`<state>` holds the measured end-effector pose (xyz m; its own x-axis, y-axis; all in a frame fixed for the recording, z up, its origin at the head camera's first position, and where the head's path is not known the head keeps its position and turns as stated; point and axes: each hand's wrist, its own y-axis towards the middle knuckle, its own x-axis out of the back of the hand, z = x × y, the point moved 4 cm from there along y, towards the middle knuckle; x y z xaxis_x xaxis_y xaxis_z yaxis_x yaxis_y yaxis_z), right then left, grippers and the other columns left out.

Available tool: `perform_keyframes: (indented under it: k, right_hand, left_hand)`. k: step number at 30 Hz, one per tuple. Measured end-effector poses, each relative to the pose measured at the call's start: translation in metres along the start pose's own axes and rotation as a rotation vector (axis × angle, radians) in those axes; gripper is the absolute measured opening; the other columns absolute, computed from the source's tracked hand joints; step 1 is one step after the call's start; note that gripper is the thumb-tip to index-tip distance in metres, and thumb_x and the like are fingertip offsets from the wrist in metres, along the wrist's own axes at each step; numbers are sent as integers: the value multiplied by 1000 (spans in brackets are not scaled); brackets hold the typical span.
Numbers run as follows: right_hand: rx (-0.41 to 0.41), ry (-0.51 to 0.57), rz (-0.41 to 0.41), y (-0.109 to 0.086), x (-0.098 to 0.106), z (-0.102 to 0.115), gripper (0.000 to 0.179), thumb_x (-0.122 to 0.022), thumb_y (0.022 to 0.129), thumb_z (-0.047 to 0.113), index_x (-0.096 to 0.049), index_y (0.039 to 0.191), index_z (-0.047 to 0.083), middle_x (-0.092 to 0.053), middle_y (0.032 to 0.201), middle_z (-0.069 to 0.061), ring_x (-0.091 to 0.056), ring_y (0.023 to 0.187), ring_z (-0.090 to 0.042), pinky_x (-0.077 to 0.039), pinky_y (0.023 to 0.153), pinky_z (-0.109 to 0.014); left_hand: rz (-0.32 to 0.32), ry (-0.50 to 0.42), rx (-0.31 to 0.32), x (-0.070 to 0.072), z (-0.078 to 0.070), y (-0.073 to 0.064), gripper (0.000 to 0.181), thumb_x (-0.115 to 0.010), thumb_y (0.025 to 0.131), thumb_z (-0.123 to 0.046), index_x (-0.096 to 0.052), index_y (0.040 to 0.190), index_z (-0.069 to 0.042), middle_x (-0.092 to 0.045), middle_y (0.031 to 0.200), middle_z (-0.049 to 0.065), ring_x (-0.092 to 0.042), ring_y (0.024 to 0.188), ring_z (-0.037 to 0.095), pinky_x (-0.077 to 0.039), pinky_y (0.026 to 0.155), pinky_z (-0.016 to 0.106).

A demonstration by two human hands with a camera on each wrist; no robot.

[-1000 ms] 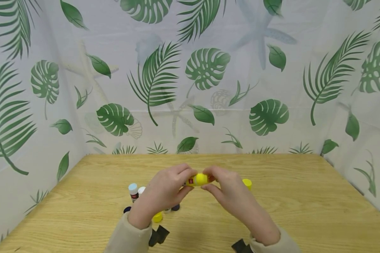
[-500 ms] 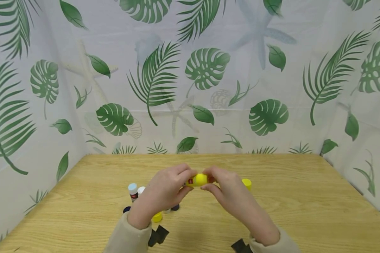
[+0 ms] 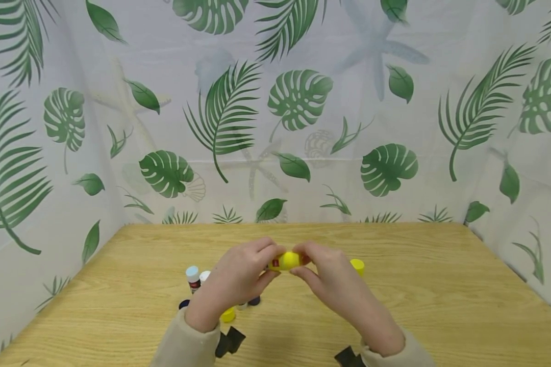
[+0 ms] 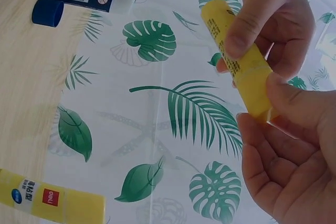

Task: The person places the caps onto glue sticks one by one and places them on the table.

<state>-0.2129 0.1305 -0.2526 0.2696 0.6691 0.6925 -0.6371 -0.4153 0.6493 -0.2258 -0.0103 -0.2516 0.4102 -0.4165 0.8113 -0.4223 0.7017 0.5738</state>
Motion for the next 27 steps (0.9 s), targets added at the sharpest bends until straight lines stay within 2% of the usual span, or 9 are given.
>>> perform_keyframes:
  k: [6, 16, 21, 27]
  right_hand:
    - [-1, -15, 2, 4, 3, 2, 29, -73, 68, 0, -62, 94, 3, -63, 85, 1, -56, 71, -13, -48, 62, -32]
    - [-89, 26, 68, 12, 12, 5, 25, -67, 76, 2, -61, 100, 2, -63, 92, -3, -57, 78, -15, -48, 67, -34]
    - [-114, 30, 59, 16, 13, 7, 25, -67, 77, 5, -61, 101, 1, -63, 91, -3, -57, 80, -15, -47, 69, -35]
    - [-114, 17, 25, 17, 11, 8, 24, -67, 77, 6, -62, 99, 1, -63, 90, -3, -58, 79, -14, -48, 68, -32]
  left_hand:
    - [-14, -21, 6, 1, 2, 0, 27, -71, 75, -17, -61, 98, -8, -57, 88, -1, -55, 71, 7, -44, 67, 13]
    - [-61, -69, 23, 4, 2, 0, 33, -72, 74, -20, -59, 101, -6, -56, 89, 0, -54, 68, 7, -44, 62, 14]
    - [-95, -96, 34, 6, 1, 0, 36, -73, 72, -19, -58, 102, -5, -58, 92, 1, -55, 69, 7, -44, 62, 15]
    - [-93, -105, 33, 6, 1, 0, 38, -74, 71, -20, -58, 103, -5, -58, 92, 1, -55, 70, 7, -44, 62, 15]
